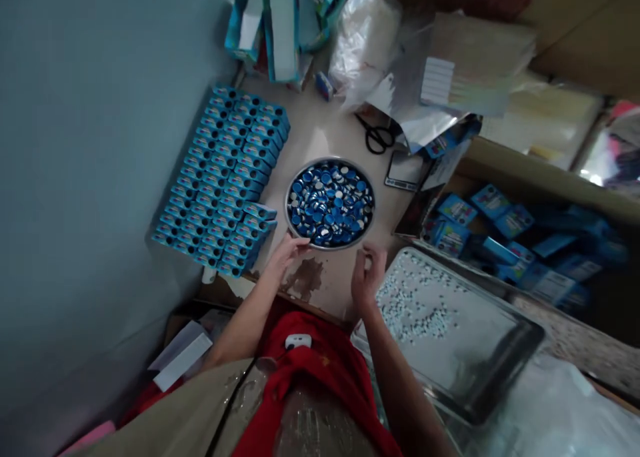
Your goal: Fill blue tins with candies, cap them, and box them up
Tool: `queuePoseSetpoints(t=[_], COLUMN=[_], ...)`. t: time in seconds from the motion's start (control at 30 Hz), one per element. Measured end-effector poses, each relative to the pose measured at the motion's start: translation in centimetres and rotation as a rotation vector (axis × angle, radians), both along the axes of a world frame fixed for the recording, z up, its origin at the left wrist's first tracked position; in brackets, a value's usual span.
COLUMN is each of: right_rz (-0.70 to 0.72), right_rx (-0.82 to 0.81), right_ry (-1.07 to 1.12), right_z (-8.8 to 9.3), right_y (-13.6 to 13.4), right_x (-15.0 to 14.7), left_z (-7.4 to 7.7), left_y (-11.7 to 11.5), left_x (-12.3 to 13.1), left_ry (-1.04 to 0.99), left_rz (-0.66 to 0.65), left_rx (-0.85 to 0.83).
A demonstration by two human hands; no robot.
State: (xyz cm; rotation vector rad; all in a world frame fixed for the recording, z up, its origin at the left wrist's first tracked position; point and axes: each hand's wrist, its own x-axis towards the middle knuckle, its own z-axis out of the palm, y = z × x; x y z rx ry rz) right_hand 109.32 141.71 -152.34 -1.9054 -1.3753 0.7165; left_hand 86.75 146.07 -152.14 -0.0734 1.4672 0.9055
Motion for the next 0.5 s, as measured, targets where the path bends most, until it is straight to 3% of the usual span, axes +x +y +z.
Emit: queuePoseSetpoints(t=[0.07, 0.13, 0.2, 0.3, 0.4, 0.5], right_rz=[0.153, 0.318, 0.477, 0.635, 0.642, 0.529], right_rx=[0.07, 0.057, -0.001, -0.085, -0.144, -0.101], right_ry=[-0.092, -0.19, -0.297, -0.395, -0.395, -0.224], right_z=[0.8, 0.9, 0.7, -0.2, -1.7, -3.5], right_y=[4.0, 8.2, 11.8, 15.3, 17.1, 17.6], right_x=[-0.2, -1.1, -2.8, -5.6, -7.3, -7.5], left_z=[0.8, 1.2, 1.1, -0.3, -2.2, -3.4], left_y=[-1.1, -1.0, 0.7, 5.0, 8.6, 10.1], left_x=[-0.2, 0.1, 1.0, 3.0, 5.1, 6.6], left_ry=[0.194, 0.525, 0.795, 0.928, 1.004, 1.038], left_rz=[0.017, -0.009, -0.122, -0.325, -0.371, -0.311], left_rx=[0.08, 0.256, 0.47, 0.601, 0.525, 0.487])
